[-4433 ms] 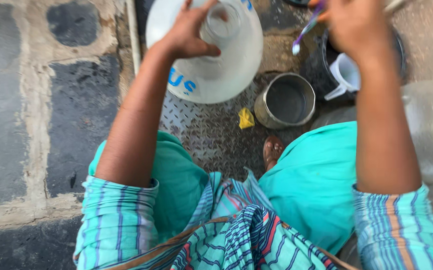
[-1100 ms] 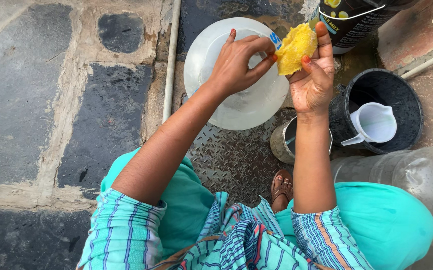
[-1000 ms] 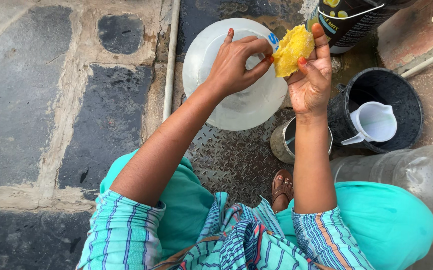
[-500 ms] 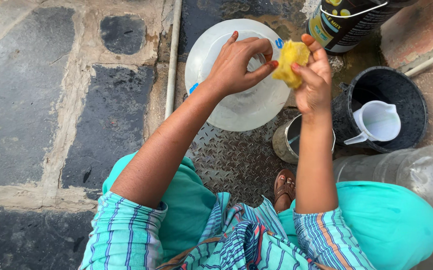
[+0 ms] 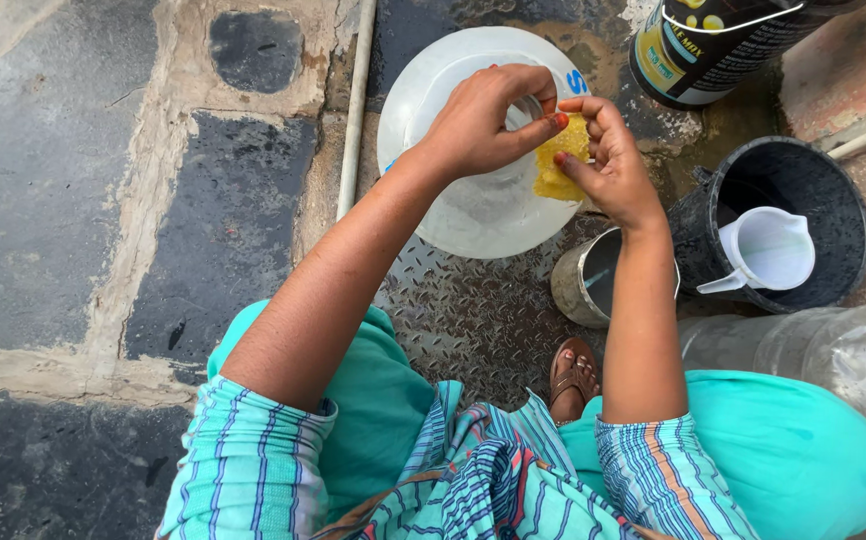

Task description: The person scrubs the interior neck of a large plastic water jug with a toothbrush, then uses a yellow sponge to wipe the exterior surfaces of the jug while rotating it.

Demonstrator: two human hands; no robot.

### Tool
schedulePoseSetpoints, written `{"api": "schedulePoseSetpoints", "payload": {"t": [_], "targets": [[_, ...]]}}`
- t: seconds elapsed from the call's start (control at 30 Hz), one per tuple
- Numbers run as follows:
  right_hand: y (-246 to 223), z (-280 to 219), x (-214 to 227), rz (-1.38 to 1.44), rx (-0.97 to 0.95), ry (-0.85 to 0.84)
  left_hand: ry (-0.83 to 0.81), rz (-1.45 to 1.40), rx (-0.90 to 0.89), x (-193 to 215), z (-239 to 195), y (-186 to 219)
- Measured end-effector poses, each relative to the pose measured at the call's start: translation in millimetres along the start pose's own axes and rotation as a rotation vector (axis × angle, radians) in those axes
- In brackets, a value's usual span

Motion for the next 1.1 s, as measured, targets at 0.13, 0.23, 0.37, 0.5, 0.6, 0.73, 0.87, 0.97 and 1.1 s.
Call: {"api": "schedulePoseSetpoints", "payload": {"t": [0.13, 0.23, 0.37, 0.5, 0.6, 0.73, 0.87, 0.97, 1.1], "targets": [[-4, 1, 5, -0.133, 0.008, 0.006, 0.000, 0.015, -0.015, -2, 3, 3], [-10, 3, 17, -0.711, 0.045, 0.189, -0.004, -0.010, 0.003, -4, 4, 0], [-22, 1, 14, -1.146, 0.249, 0.382, 0.011, -0.030, 0.014, 1, 7, -5], [24, -9, -22, -0.999, -0.120, 0.309, 0.020, -0.027, 0.016, 6, 9, -11], [20, -35, -102, -1.157, 0.255, 0.255, 0.130, 0.230, 0.063, 18, 6, -16], [23, -52, -142, -1.180, 0.346, 0.137, 0.114, 0.222, 0.156, 31, 4, -33], [24, 6, -67, -1.138, 0.167, 0.139, -0.081, 0.092, 0.083, 30, 7, -36], [39, 68, -24, -1.063, -0.011, 0.007, -0.194, 0.068, 0.051, 25, 2, -29], [35, 67, -54, -1.245, 0.115, -0.087, -0.059, 0.424, 0.144, 47, -9, -23]]}}
Point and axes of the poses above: each hand's wrist, its own z-axis towards the middle knuckle, its own x-axis out of the back of the hand, y = z × x, the point moved 7 cm from there along z, towards the middle knuckle, and after that the axes turned 3 degrees about x, right-handed, at the moved point
